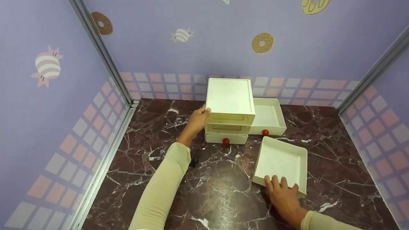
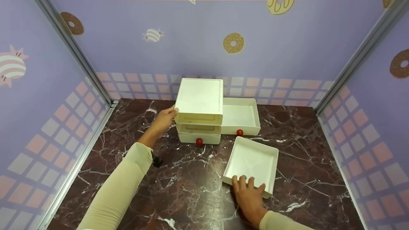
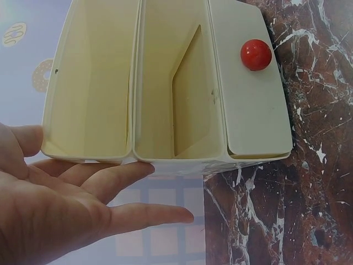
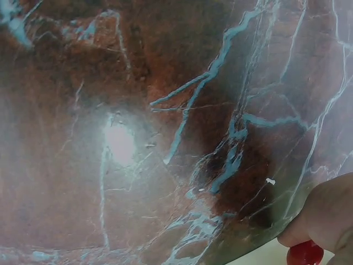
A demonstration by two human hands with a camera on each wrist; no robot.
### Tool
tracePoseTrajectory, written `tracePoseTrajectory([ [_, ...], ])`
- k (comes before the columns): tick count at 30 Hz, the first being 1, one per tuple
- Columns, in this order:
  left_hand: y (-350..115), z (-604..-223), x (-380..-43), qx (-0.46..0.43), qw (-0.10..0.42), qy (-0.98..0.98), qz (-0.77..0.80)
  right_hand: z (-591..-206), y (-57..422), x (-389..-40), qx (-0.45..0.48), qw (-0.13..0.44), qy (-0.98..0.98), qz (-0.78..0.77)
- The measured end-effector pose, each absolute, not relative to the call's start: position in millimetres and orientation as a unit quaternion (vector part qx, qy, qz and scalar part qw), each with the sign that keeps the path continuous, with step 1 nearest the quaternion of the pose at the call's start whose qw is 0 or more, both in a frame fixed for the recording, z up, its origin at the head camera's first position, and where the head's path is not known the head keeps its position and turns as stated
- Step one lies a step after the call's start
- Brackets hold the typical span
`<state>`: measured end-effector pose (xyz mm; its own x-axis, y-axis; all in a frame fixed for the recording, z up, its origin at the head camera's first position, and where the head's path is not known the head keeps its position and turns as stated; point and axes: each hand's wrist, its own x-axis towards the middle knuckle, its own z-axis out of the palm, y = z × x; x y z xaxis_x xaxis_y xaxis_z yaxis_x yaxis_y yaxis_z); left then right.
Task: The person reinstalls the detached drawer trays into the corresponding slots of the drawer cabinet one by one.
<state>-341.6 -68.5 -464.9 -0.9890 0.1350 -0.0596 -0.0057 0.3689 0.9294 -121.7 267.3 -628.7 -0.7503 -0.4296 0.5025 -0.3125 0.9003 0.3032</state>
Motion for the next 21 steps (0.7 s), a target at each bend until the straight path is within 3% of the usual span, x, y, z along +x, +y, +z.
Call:
tracePoseTrajectory([
  [10,-66.4,-464.4,-341.7,0.034,0.059,0.826,0.56,-630.1,269.0,-123.7,0.224,0.229,-0.944,-0.078],
  [21,-65.9,-464.9,-342.9,0.033,0.051,0.829,0.556,-626.1,271.0,-129.1,0.246,0.255,-0.931,-0.083],
])
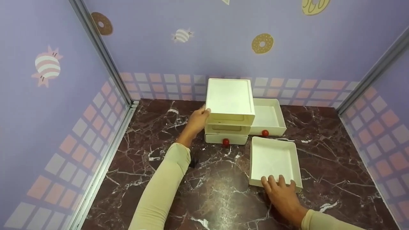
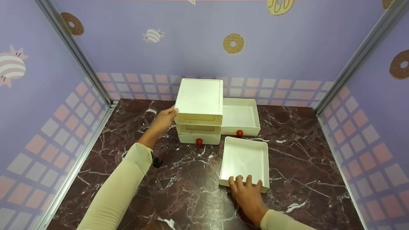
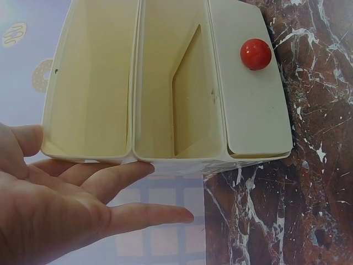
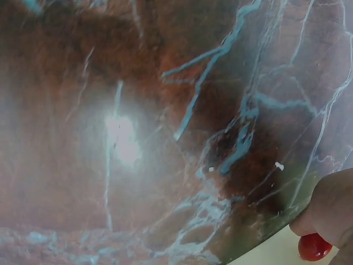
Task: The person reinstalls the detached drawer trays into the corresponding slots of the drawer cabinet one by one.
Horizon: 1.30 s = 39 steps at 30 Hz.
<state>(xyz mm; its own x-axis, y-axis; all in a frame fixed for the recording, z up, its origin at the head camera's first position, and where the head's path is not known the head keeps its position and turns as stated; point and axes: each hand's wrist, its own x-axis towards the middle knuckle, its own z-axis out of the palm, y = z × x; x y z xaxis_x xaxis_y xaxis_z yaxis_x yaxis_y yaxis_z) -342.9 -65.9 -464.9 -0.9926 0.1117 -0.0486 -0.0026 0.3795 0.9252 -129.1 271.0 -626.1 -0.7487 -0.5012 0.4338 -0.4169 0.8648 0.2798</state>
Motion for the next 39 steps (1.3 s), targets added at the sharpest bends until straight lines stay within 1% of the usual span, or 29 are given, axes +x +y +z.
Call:
tracePoseTrajectory([
  [9,-68,-465,-342,0.034,0.056,0.833,0.55,-619,262,-126,0.269,0.26,-0.92,-0.119],
  [17,-67,-464,-341,0.033,0.054,0.833,0.55,-612,250,-110,0.282,0.269,-0.909,-0.146],
  [25,-66,-466,-341,0.034,0.051,0.829,0.555,-599,226,-98,0.294,0.311,-0.897,-0.114],
  [32,-66,-466,-341,0.029,0.054,0.827,0.559,-587,205,-101,0.296,0.343,-0.885,-0.109],
  [35,-66,-465,-341,0.029,0.059,0.828,0.558,-579,195,-103,0.298,0.336,-0.887,-0.107],
  [39,-67,-464,-341,0.028,0.059,0.827,0.558,-567,179,-105,0.304,0.294,-0.899,-0.115],
])
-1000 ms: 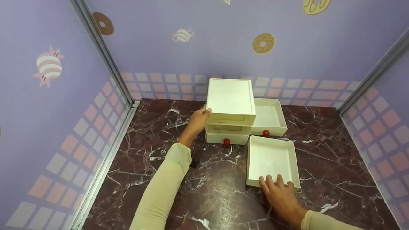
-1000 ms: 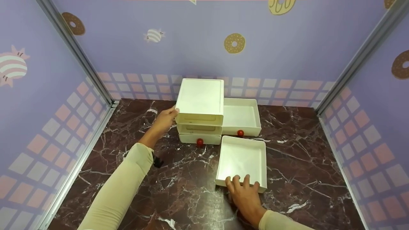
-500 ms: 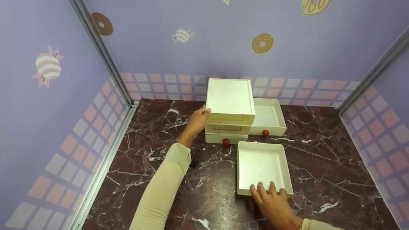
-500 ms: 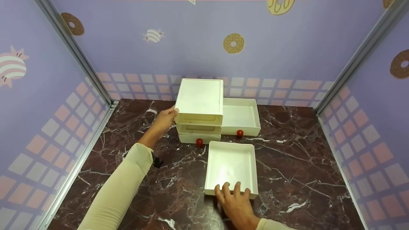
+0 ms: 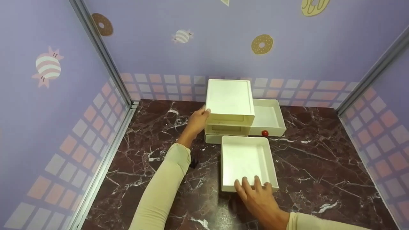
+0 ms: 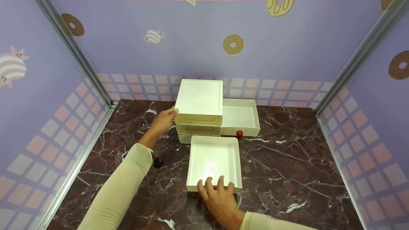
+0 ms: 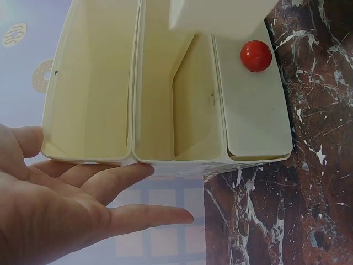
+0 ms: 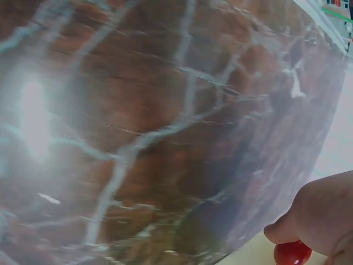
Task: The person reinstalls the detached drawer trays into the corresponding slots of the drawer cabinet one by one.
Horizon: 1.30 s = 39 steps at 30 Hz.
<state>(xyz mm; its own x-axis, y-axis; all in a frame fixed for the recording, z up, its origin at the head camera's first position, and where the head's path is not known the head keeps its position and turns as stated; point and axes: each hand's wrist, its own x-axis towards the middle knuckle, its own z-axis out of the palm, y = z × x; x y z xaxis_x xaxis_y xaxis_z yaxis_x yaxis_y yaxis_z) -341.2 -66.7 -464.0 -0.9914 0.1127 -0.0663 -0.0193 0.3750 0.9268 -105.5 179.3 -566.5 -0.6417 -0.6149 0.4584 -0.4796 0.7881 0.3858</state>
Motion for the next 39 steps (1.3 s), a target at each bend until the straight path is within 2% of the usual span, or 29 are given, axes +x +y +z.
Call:
tracePoseTrajectory([
  [8,-67,-463,-341,0.032,0.062,0.822,0.566,-550,145,-115,0.325,0.24,-0.905,-0.131],
  [17,-66,-465,-342,0.026,0.072,0.823,0.563,-546,124,-132,0.315,0.252,-0.902,-0.151],
  [29,-69,-465,-341,0.029,0.092,0.821,0.563,-548,121,-144,0.304,0.251,-0.903,-0.171],
  [39,-68,-465,-341,0.024,0.078,0.819,0.568,-550,117,-160,0.293,0.244,-0.909,-0.169],
])
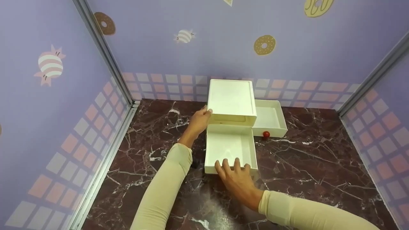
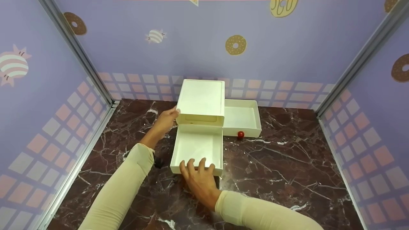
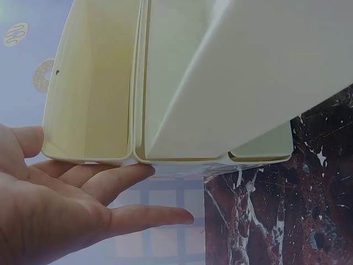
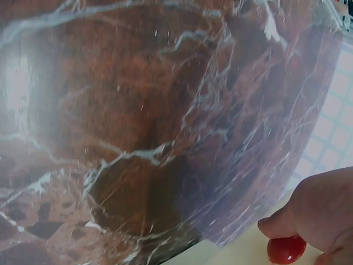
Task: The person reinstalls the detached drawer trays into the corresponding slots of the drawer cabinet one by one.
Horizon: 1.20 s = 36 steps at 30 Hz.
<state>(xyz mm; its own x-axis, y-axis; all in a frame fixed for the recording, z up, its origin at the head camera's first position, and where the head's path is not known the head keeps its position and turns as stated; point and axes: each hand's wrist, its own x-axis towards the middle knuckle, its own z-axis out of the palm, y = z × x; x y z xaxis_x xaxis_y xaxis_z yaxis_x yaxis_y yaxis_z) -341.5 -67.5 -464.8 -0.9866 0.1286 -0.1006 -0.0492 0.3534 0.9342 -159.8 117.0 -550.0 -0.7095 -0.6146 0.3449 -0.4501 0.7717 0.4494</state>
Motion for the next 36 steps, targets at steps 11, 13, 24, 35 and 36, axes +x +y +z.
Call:
tracePoseTrajectory([
  [11,-67,-465,-339,0.032,0.068,0.825,0.56,-563,118,-202,0.286,0.225,-0.915,-0.173],
  [13,-66,-465,-340,0.031,0.064,0.827,0.558,-563,117,-204,0.289,0.224,-0.914,-0.174],
  [24,-67,-466,-341,0.03,0.046,0.83,0.555,-570,115,-179,0.337,0.246,-0.882,-0.218],
  [35,-67,-466,-342,0.034,0.057,0.826,0.56,-596,113,-143,0.348,0.224,-0.895,-0.168],
  [36,-67,-466,-342,0.035,0.058,0.825,0.56,-598,115,-145,0.344,0.221,-0.897,-0.168],
])
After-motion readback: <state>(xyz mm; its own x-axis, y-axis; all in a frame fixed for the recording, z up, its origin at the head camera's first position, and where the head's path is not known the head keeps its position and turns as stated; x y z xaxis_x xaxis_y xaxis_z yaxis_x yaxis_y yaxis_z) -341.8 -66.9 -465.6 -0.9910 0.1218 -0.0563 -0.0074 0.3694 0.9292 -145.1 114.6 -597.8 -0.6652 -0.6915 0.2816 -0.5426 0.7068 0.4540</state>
